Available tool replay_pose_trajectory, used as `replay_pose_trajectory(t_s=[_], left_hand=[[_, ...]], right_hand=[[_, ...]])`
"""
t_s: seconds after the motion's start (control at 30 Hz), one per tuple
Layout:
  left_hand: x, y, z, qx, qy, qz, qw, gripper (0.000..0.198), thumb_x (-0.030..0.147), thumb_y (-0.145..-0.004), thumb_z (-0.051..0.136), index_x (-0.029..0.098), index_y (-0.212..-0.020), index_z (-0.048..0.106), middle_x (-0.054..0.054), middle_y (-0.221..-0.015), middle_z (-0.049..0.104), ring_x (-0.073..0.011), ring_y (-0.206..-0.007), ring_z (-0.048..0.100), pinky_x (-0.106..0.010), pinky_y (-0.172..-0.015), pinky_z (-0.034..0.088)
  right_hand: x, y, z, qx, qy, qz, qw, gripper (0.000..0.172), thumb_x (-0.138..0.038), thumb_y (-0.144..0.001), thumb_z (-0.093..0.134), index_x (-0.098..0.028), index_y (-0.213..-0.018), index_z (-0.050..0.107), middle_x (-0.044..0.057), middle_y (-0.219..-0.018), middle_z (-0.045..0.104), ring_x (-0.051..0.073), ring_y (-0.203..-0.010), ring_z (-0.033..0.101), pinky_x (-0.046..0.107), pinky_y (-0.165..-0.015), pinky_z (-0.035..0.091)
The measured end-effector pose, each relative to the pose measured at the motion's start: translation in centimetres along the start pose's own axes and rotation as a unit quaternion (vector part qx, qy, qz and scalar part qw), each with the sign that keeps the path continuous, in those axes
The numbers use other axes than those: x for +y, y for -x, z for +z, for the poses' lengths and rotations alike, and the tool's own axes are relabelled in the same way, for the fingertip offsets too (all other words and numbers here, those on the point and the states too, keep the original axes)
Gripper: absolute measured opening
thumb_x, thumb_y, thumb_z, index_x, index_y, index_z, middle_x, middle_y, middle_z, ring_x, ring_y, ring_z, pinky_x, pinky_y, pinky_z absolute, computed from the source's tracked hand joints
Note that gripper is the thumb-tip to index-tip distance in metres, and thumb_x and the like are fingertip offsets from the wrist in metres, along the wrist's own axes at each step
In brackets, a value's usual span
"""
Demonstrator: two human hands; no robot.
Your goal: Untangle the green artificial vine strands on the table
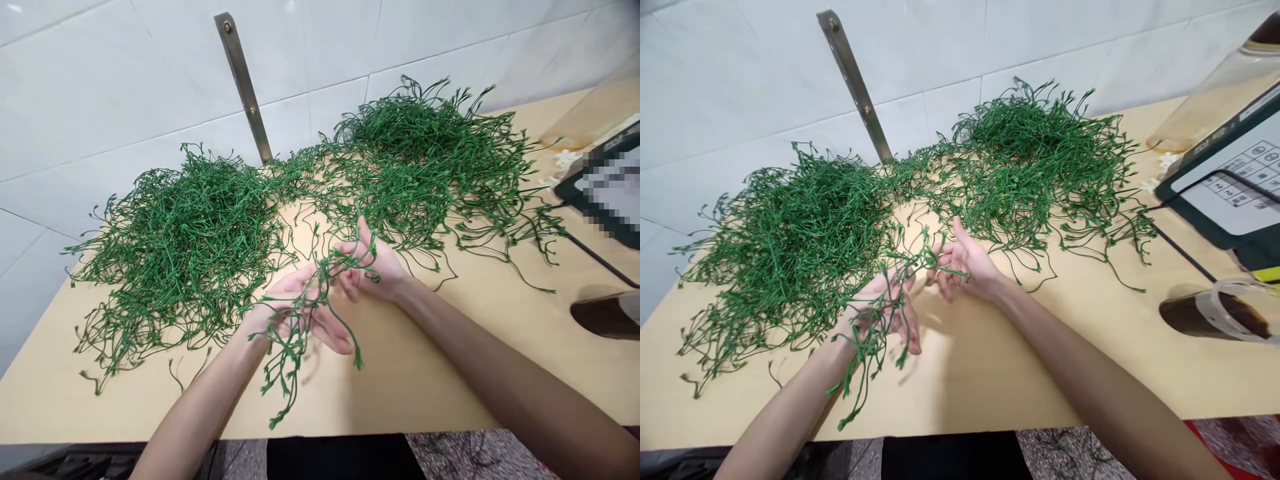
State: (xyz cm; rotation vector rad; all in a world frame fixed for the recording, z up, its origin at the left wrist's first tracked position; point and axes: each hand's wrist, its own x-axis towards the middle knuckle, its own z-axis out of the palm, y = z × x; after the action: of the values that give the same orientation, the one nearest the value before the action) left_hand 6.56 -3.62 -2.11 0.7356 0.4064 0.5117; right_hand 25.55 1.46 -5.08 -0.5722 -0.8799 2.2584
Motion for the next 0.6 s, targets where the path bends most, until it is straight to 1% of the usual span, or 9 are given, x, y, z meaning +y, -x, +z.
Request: replay_pose_trajectory(t_s=[0.03, 0.1, 0.2, 0.27, 0.33, 0.4, 0.47, 0.53, 0.6], left_hand=[[-0.2, -0.3, 0.0, -0.009, 0.016, -0.013, 1.0, 0.033, 0.037, -0.079, 0.068, 0.017, -0.099, 0.051, -0.011, -0.076, 0.075, -0.0292, -0.068, 0.074, -0.037, -0.06, 0.058], [-0.7, -0.8, 0.1, -0.012, 0.028, -0.029, 0.999, 0.033, 0.038, -0.079, 0.067, 0.016, -0.096, 0.049, -0.015, -0.082, 0.075, -0.0317, -0.075, 0.074, -0.043, -0.068, 0.057], [-1.1, -1.5, 0.0, 0.006, -0.011, -0.028, 1.0, 0.032, 0.037, -0.076, 0.071, 0.014, -0.087, 0.052, -0.016, -0.082, 0.075, -0.0304, -0.079, 0.073, -0.043, -0.074, 0.055], [-1.3, -1.7, -0.1, 0.03, -0.061, -0.015, 0.998, 0.03, 0.035, -0.072, 0.075, 0.012, -0.081, 0.056, -0.016, -0.085, 0.074, -0.0275, -0.081, 0.072, -0.041, -0.079, 0.053], [-1.5, -1.8, -0.4, 0.059, -0.123, -0.013, 0.991, 0.029, 0.033, -0.068, 0.078, 0.012, -0.072, 0.058, -0.014, -0.086, 0.073, -0.0229, -0.082, 0.07, -0.036, -0.081, 0.051], [-1.6, -1.7, -0.7, 0.083, -0.173, -0.023, 0.981, 0.03, 0.031, -0.064, 0.081, 0.012, -0.065, 0.058, -0.007, -0.079, 0.071, -0.0164, -0.075, 0.066, -0.028, -0.076, 0.049], [-1.7, -1.5, -1.1, 0.1, -0.197, -0.025, 0.975, 0.032, 0.033, -0.06, 0.083, 0.013, -0.063, 0.059, -0.003, -0.073, 0.066, -0.0121, -0.068, 0.061, -0.024, -0.068, 0.046], [-1.7, -1.3, -1.2, 0.098, -0.2, -0.018, 0.975, 0.032, 0.035, -0.06, 0.084, 0.013, -0.065, 0.061, -0.003, -0.075, 0.064, -0.0117, -0.066, 0.059, -0.023, -0.066, 0.045], [-1.9, -1.1, -0.9, 0.062, -0.189, -0.03, 0.98, 0.032, 0.037, -0.061, 0.084, 0.014, -0.07, 0.063, -0.006, -0.08, 0.066, -0.0149, -0.07, 0.062, -0.027, -0.068, 0.047]], right_hand=[[-0.4, 0.1, -0.2, 0.013, -0.006, -0.011, 1.0, 0.07, -0.08, -0.084, 0.029, -0.017, -0.069, 0.055, 0.003, -0.049, 0.062, 0.013, -0.029, 0.049, 0.022, -0.027, 0.037], [-0.9, 0.2, -0.5, 0.021, -0.013, -0.031, 0.999, 0.068, -0.079, -0.084, 0.029, -0.018, -0.065, 0.05, -0.002, -0.038, 0.052, 0.009, -0.02, 0.034, 0.018, -0.022, 0.024], [-0.9, 0.2, -0.7, 0.024, -0.03, -0.054, 0.998, 0.063, -0.077, -0.086, 0.034, -0.02, -0.061, 0.043, -0.007, -0.032, 0.041, 0.006, -0.018, 0.022, 0.017, -0.021, 0.018], [-0.7, 0.1, -0.9, 0.03, -0.057, -0.071, 0.995, 0.06, -0.074, -0.086, 0.037, -0.02, -0.06, 0.038, -0.009, -0.031, 0.036, 0.005, -0.018, 0.019, 0.016, -0.021, 0.018], [-0.6, 0.0, -1.3, 0.029, -0.092, -0.093, 0.991, 0.058, -0.071, -0.088, 0.038, -0.021, -0.059, 0.034, -0.01, -0.032, 0.034, 0.005, -0.019, 0.018, 0.016, -0.022, 0.02], [-0.7, 0.1, -1.7, 0.021, -0.126, -0.121, 0.984, 0.057, -0.068, -0.09, 0.039, -0.021, -0.06, 0.033, -0.01, -0.034, 0.036, 0.004, -0.019, 0.016, 0.016, -0.023, 0.02], [-0.9, 0.1, -1.9, 0.02, -0.146, -0.144, 0.979, 0.055, -0.065, -0.091, 0.04, -0.02, -0.06, 0.036, -0.01, -0.037, 0.04, 0.003, -0.02, 0.015, 0.016, -0.023, 0.019], [-1.0, 0.2, -1.8, 0.026, -0.146, -0.154, 0.977, 0.055, -0.064, -0.091, 0.041, -0.019, -0.06, 0.038, -0.01, -0.04, 0.042, 0.003, -0.021, 0.016, 0.016, -0.023, 0.018], [-1.0, 0.2, -1.5, 0.041, -0.137, -0.153, 0.978, 0.055, -0.065, -0.091, 0.042, -0.019, -0.06, 0.039, -0.009, -0.04, 0.042, 0.003, -0.021, 0.016, 0.016, -0.023, 0.018]])
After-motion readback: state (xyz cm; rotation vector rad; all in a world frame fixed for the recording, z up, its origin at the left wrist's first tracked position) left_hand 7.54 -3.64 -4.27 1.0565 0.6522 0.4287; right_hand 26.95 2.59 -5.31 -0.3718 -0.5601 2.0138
